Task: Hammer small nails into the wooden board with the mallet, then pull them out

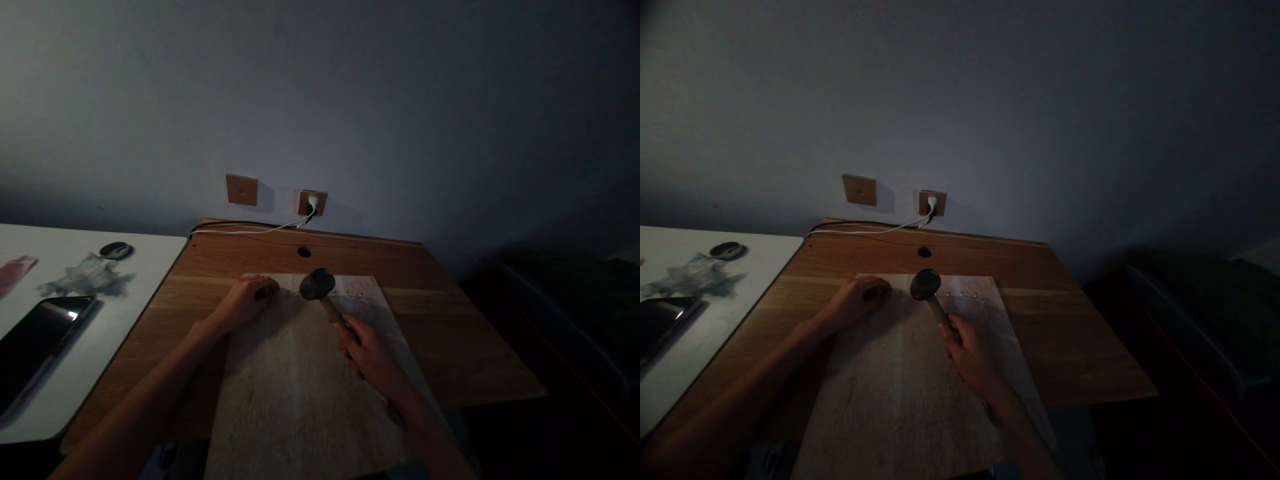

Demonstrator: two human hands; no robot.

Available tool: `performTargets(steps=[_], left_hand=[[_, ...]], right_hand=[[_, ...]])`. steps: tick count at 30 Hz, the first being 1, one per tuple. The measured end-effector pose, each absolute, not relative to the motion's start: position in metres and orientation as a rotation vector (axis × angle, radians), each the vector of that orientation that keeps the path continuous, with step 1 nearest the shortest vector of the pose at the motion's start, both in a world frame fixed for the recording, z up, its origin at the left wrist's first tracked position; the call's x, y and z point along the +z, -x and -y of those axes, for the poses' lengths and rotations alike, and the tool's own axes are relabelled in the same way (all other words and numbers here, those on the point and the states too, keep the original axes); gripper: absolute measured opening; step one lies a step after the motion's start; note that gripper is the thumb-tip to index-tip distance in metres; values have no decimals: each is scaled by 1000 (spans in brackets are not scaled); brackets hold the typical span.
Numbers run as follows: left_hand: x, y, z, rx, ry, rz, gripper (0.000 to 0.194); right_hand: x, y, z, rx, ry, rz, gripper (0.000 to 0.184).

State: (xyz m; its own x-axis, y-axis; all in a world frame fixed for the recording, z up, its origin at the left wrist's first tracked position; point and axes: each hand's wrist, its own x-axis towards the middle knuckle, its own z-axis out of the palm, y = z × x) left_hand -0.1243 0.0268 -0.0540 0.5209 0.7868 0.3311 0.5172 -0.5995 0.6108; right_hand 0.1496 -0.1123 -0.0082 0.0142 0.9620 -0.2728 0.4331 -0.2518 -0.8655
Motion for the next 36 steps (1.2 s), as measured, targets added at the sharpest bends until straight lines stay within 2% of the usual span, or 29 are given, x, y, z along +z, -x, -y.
performTargets(steps=[7,14,20,27,30,32,36], left_hand=[[-57,123,-26,908,-2333,-1085,13],[-59,124,-27,869,-2200,-1174,45],[-61,124,-28,896,-2152,-1200,55],[-63,125,-31,895,-2146,-1115,54],[-63,124,-31,866,-2136,-1119,52],[-63,124,-30,847,-2141,-1144,51],[-63,124,-30,842,-2177,-1150,49]], right_hand=[[-5,-134,101,1203,1706,1568,29],[1,-118,85,1044,1667,1783,31],[3,-109,82,983,1646,1863,26],[3,-112,84,1075,1661,1731,21],[-4,-119,103,1249,1661,1560,37],[-11,-124,127,1425,1596,1178,50],[-25,-129,178,1421,1461,554,70]])
